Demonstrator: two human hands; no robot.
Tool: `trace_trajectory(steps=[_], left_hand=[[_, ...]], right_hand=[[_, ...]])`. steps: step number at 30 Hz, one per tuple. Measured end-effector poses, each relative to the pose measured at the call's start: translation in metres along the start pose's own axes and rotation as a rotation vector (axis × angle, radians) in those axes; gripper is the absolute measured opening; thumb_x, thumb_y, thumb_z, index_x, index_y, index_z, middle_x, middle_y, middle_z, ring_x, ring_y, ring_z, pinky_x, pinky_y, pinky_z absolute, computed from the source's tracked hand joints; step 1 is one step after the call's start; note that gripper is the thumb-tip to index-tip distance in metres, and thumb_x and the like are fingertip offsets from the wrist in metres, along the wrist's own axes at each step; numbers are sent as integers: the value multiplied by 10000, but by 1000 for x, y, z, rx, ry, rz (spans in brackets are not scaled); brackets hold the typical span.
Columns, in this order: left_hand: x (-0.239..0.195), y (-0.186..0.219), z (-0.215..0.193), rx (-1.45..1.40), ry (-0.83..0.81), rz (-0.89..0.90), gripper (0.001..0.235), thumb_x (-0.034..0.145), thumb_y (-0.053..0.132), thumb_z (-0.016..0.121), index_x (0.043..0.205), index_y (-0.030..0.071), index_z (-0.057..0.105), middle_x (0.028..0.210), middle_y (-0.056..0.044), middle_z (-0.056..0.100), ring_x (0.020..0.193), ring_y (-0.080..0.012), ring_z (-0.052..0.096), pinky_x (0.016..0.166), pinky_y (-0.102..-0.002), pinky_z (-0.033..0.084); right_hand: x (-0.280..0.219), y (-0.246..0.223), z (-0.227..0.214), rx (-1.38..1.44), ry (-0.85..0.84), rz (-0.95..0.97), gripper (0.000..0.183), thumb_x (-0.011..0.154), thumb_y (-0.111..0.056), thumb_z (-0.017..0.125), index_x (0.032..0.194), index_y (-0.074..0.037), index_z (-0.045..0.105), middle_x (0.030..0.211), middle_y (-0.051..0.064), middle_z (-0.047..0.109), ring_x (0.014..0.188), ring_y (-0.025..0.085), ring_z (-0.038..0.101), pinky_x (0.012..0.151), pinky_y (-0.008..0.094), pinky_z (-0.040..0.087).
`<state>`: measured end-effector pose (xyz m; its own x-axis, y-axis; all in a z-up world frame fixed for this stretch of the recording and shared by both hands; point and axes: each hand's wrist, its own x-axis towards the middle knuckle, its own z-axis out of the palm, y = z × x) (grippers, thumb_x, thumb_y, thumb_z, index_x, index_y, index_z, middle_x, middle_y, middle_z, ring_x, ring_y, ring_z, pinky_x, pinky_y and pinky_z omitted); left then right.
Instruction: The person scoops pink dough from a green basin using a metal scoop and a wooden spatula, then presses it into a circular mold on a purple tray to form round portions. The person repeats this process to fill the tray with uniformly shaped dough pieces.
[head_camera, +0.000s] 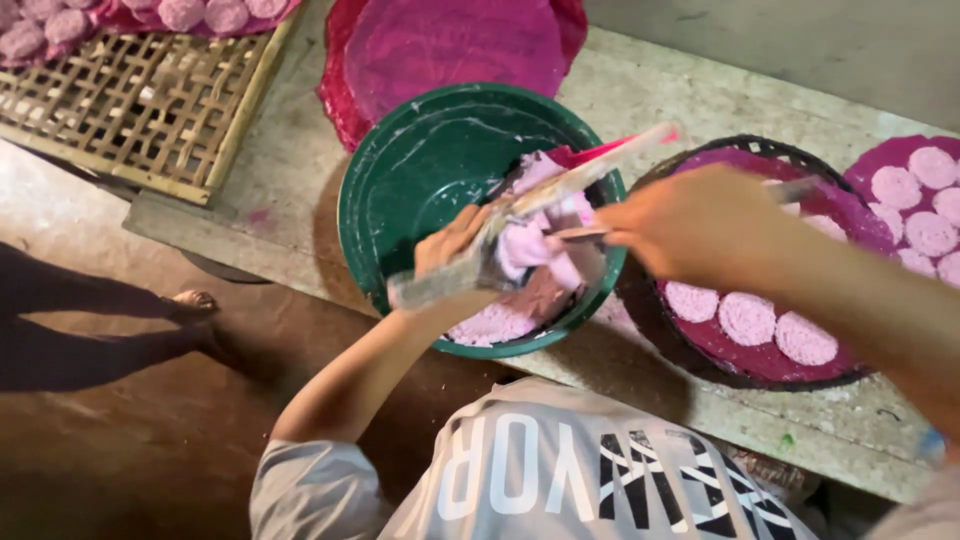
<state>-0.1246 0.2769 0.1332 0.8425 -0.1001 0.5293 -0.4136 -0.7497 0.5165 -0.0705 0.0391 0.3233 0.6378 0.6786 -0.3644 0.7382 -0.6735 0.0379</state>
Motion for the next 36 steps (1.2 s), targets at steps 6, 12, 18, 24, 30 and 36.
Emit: trace_trajectory(steps=[6,12,18,24,30,36], left_hand=[[-17,4,16,-307,-196,-215,527,809,346,806,1236,71,662,1064,-105,732,922,-248,712,808,-361,568],[8,4,-14,-370,-80,-204,455,862,317,766,1241,88,663,1101,-91,746,976,-240,723,841,-335,587],[17,22,-9,-121,-171,-166,550,789,273,793,1287,111,625,1131,-135,720,1017,-350,685,836,-415,554],[11,14,-12,-208,-116,-222,434,891,246,752,1296,133,643,1157,-121,719,1033,-319,710,878,-415,560],[21,0,-35,-48,202,-237,511,914,269,759,1362,102,580,1199,-108,690,1032,-298,715,891,-398,575],[28,7,-34,217,277,-145,700,862,270,780,1467,64,494,1310,-138,628,1071,-346,685,896,-425,571]], right_hand=[[-15,-28,51,-536,452,-436,261,850,-221,619,1031,-39,666,803,34,639,648,161,678,505,284,513],[-76,-18,-17,-396,317,-84,326,867,-185,596,1172,-91,662,831,45,631,671,202,675,545,335,543],[-13,-42,15,-584,340,-241,140,905,-161,593,934,-37,653,757,53,633,575,166,664,441,293,530],[-29,-26,48,-408,437,-294,126,819,-115,612,893,-25,658,767,75,629,547,171,638,452,319,515],[-47,-9,34,297,567,-42,447,906,-68,649,1352,-38,634,1006,125,707,741,303,704,595,402,555],[26,-49,147,851,729,-92,412,930,-15,612,1341,-13,632,1062,267,718,911,348,749,786,389,587]])
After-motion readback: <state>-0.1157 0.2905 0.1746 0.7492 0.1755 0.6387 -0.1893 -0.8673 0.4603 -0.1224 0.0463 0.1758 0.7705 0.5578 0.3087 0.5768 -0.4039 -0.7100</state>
